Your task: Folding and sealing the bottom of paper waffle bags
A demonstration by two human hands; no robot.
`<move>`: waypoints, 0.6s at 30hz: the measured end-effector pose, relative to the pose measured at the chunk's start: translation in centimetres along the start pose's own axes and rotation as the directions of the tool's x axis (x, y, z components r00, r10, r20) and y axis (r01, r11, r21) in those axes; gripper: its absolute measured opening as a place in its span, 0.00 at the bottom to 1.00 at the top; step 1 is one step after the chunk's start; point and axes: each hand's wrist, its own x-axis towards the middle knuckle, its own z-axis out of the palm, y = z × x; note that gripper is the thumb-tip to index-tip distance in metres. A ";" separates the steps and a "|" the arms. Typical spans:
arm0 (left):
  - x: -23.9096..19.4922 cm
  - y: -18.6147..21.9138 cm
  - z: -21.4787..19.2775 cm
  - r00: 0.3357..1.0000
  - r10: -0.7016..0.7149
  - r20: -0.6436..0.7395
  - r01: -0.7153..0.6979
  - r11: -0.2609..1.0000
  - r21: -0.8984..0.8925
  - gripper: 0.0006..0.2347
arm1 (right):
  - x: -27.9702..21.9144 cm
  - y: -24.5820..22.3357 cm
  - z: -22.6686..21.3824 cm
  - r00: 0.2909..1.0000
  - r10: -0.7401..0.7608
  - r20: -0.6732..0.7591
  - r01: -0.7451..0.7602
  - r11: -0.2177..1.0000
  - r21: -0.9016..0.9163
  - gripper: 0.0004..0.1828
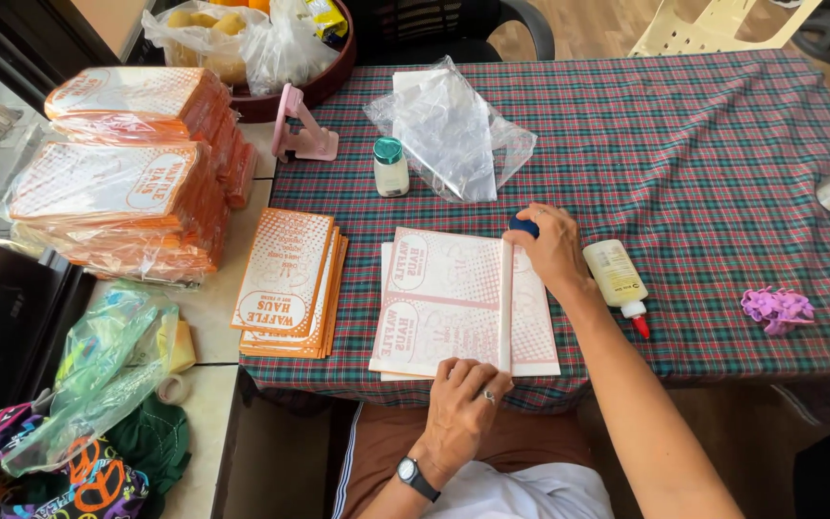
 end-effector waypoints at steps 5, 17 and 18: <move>1.1 0.6 -2.9 0.982 -0.107 -0.158 0.096 0.992 -0.076 0.04 | -5.9 -3.4 -4.2 0.997 -0.033 -0.075 0.032 0.999 -0.013 0.24; 4.7 1.3 -8.3 0.995 -0.063 -0.074 0.043 0.968 -0.248 0.03 | -14.8 -12.2 -6.9 0.892 0.371 0.259 -0.452 0.740 0.498 0.16; 4.9 0.8 -8.2 0.992 -0.097 -0.078 0.074 0.962 -0.263 0.02 | -15.7 -11.7 -6.7 0.957 0.200 0.212 -0.279 0.839 0.468 0.14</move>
